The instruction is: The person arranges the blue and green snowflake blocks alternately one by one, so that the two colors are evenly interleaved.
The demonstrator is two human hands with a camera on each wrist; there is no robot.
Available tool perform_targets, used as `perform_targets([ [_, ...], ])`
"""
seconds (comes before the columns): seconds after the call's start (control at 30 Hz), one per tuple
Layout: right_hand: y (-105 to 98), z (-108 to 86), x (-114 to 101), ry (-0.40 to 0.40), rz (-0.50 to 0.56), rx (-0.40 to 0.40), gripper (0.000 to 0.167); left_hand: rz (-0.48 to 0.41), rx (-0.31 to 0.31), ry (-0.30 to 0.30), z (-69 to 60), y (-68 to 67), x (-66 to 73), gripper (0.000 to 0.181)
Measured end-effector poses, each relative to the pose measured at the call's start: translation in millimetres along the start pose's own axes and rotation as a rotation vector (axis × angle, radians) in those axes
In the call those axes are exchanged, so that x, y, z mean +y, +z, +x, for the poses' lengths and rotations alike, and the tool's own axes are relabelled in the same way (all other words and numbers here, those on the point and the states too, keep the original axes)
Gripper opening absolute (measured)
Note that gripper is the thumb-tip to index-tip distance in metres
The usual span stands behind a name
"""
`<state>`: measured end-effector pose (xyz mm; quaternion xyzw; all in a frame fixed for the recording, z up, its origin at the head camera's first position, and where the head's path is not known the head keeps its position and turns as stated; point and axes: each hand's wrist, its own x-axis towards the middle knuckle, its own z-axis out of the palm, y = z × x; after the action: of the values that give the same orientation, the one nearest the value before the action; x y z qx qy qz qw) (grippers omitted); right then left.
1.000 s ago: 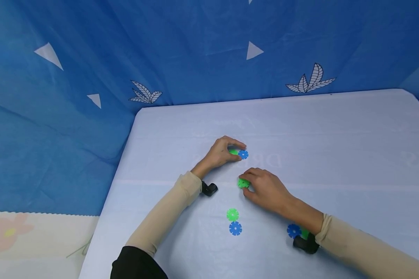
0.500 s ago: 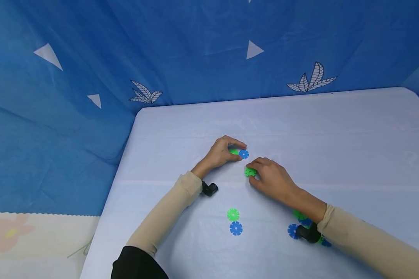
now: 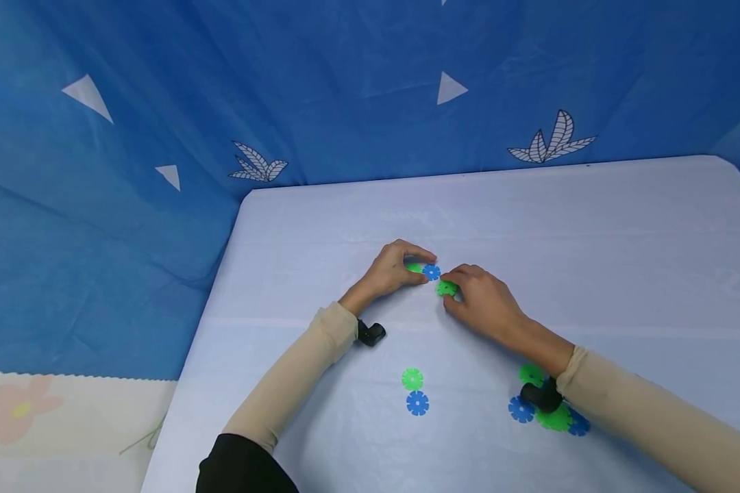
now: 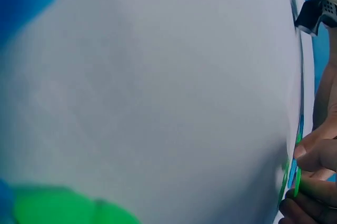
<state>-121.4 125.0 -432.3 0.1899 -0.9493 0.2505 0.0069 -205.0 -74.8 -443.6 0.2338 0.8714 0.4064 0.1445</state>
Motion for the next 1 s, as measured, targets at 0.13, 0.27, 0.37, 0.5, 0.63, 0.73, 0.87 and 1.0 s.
perform_targets([
  [0.13,0,2.5,3,-0.001,-0.002,0.004,0.034,-0.015,0.0,0.012,0.1,-0.2,0.2,0.035],
  [0.27,-1,3.8,3,-0.01,-0.01,0.011,0.034,-0.021,0.0,0.012,-0.1,-0.4,1.0,0.035],
  [0.37,-1,4.4,4,-0.014,-0.024,0.014,0.034,-0.016,-0.003,0.013,0.1,-0.6,1.3,0.035],
  [0.5,-2,6.2,5,-0.014,-0.025,0.012,0.033,-0.009,-0.001,0.015,0.1,-1.0,1.5,0.035],
  [0.63,-1,9.4,6,-0.008,-0.022,0.007,0.032,-0.005,-0.003,0.008,-0.6,-1.2,1.0,0.035],
  [0.73,-1,11.6,6,0.0,-0.014,0.006,0.032,-0.005,-0.005,0.007,-1.0,-1.2,0.8,0.035],
  [0.87,-1,13.2,6,0.012,-0.011,0.01,0.032,-0.007,-0.004,0.009,-1.4,-1.5,1.3,0.035],
  [1.0,0,14.4,8,0.026,-0.017,0.013,0.033,-0.006,-0.002,0.005,-1.2,-0.8,1.2,0.035],
])
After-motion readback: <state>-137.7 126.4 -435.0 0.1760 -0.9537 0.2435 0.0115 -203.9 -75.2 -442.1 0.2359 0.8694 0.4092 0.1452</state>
